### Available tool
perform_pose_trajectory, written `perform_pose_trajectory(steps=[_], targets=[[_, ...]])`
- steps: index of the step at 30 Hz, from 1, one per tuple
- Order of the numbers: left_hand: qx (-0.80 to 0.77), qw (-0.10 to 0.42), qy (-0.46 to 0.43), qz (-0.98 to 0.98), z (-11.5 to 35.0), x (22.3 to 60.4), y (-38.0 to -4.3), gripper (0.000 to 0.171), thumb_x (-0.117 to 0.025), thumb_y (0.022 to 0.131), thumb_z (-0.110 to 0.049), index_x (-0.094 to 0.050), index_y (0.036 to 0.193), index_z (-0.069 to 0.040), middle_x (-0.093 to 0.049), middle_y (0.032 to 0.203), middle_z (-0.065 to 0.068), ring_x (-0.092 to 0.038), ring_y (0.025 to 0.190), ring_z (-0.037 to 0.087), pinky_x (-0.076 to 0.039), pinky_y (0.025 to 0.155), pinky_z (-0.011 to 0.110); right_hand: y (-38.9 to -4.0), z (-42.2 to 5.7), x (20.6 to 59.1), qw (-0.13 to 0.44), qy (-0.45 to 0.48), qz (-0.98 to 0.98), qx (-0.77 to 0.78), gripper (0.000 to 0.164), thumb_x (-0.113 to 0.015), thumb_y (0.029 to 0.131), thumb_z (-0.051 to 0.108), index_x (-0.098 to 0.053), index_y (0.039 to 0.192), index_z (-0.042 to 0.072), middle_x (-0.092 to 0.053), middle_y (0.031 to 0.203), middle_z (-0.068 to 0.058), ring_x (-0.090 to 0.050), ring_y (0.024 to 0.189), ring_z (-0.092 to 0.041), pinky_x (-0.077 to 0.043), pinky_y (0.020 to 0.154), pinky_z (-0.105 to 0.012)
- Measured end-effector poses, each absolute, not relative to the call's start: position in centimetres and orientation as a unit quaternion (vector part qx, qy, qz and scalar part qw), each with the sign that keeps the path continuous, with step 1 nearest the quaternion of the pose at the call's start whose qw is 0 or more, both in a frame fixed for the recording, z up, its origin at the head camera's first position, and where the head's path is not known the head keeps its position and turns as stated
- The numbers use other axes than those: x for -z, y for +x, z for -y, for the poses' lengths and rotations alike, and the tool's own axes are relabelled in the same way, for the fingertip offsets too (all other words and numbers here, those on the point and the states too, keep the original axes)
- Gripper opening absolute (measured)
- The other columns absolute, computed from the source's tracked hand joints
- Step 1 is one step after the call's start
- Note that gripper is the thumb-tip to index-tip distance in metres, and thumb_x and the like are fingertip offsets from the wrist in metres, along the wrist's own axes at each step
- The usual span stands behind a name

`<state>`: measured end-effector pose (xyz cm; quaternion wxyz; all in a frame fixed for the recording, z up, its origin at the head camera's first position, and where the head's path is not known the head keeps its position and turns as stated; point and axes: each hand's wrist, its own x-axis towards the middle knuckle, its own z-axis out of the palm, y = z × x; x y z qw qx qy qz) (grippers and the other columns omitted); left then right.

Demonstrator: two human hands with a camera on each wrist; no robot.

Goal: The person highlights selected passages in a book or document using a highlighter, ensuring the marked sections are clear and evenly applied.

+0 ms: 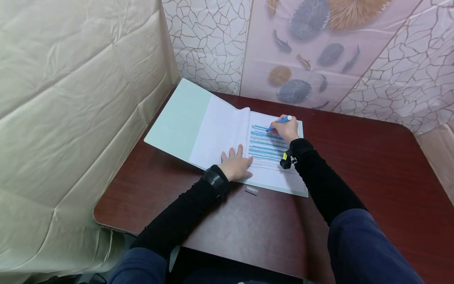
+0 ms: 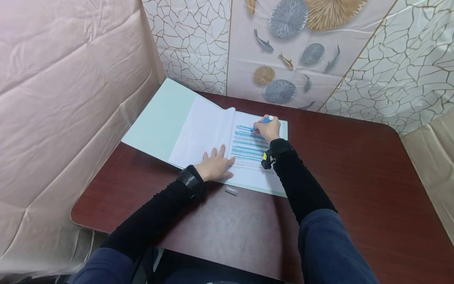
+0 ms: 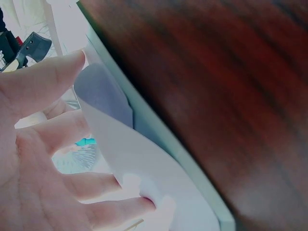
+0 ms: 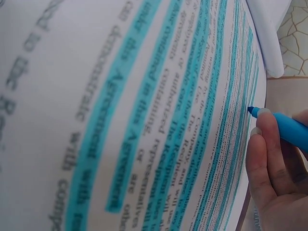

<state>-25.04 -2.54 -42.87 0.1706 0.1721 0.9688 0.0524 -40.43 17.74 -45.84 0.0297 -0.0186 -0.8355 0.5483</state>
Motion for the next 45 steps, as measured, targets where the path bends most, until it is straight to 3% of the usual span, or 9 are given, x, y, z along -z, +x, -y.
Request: perform_pose_trajectory(steps=[10, 45], targets=[[-0.05, 0.165, 0.176, -0.969, 2.5, 42.6, -25.0, 0.06, -0.051, 0.087, -0.046, -0.032, 0.14, -0.026, -0.007, 0.15, 0.019, -0.015, 0.132, 0.041, -0.018, 0.101, 0.06, -38.8, -17.0, 43.5, 0.003, -0.043, 0.84, -0.541, 0.012, -0.062, 0.081, 0.013, -0.053, 0.078, 0.006, -0.064, 0.092, -0.023, -0.067, 0.08, -0.027, -0.053, 0.072, -0.035], [-0.052, 0.155, 0.174, -0.971, 2.4, 43.1, -25.0, 0.059, -0.052, 0.086, -0.045, -0.034, 0.139, -0.027, -0.006, 0.15, 0.019, -0.014, 0.133, 0.043, -0.017, 0.101, 0.061, -39.1, -17.6, 44.0, 0.014, -0.046, 0.856, -0.515, 0.014, -0.063, 0.079, 0.017, -0.053, 0.076, 0.007, -0.064, 0.091, -0.02, -0.067, 0.076, -0.023, -0.053, 0.07, -0.032]])
